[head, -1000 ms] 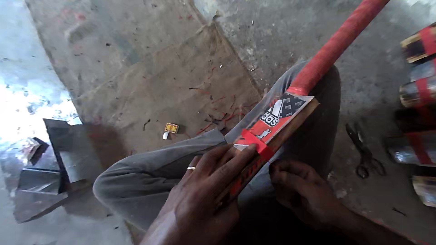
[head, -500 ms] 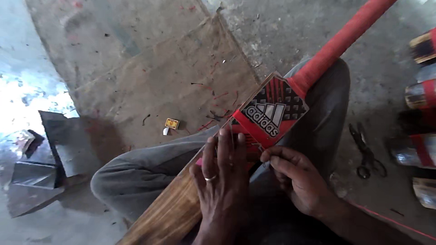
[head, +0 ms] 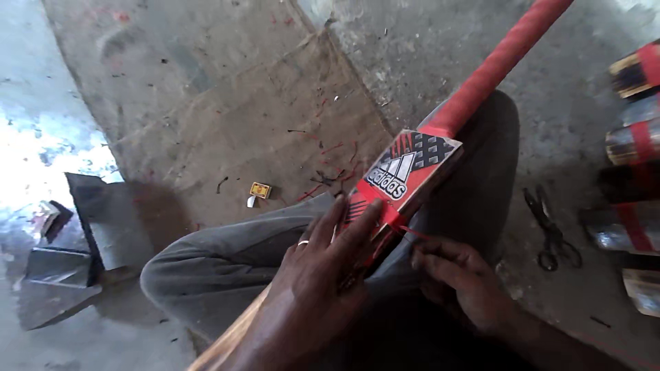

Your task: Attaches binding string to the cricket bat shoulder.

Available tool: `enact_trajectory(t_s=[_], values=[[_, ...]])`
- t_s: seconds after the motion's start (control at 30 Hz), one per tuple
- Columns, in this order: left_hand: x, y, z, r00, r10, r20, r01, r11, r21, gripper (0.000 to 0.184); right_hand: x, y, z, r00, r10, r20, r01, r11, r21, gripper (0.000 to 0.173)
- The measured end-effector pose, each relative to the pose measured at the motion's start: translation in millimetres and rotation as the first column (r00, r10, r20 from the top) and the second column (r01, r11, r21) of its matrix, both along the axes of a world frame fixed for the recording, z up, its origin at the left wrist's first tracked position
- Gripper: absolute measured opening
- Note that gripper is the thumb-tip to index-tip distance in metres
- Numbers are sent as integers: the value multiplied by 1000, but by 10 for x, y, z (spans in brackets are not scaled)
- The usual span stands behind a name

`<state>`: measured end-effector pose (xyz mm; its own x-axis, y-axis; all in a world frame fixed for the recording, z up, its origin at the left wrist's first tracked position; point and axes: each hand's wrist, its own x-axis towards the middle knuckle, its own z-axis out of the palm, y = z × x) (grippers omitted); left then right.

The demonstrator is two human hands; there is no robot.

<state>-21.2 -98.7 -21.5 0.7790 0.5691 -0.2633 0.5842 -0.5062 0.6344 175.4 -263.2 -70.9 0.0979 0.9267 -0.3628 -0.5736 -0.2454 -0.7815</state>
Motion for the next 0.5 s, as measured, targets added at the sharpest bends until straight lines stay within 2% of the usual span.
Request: enact_trajectory(t_s=[0.07,0.13,0.2,0.23,0.27,0.3,0.33,0.37,0.4,0.43,0.5], values=[[-59,101,133,1000,16,23,-7,941,-340,91,-14,74,53,1000,9,-29,-8,999,53,19],[-96,199,176,998,52,40,-16,782,-623,92,-31,133,70,999,14,-48,-10,996,90,19],[-115,305,124,996,58,66,10,666,-746,88,-50,192,78,999,10,-32,-8,999,54,19],[-120,344,112,993,89,82,3,660,-752,83,-61,240,77,1000,3,-21,-2,1000,22,19],[-129,360,127,988,118,101,-16,723,-690,77,-70,295,71,1000,-2,-25,2,1000,3,20],[-149,341,165,986,123,112,-49,857,-513,70,-80,353,73,999,-7,-34,6,1000,-10,20],[-164,278,202,988,123,98,-101,974,-203,63,-87,411,88,999,-12,-37,11,1000,-15,21],[-153,163,202,988,139,70,-148,979,141,57,-91,460,110,1000,-9,-29,8,1000,-23,23],[-125,3,159,985,169,43,-173,907,384,56,-99,491,135,1000,-6,-22,5,999,-36,25],[-85,-183,82,983,181,10,-157,828,538,61,-113,513,153,1000,-8,-19,7,999,-51,25],[36,-532,-161,967,222,-123,-76,715,695,74,-125,502,139,1000,-22,-17,20,996,-82,24]])
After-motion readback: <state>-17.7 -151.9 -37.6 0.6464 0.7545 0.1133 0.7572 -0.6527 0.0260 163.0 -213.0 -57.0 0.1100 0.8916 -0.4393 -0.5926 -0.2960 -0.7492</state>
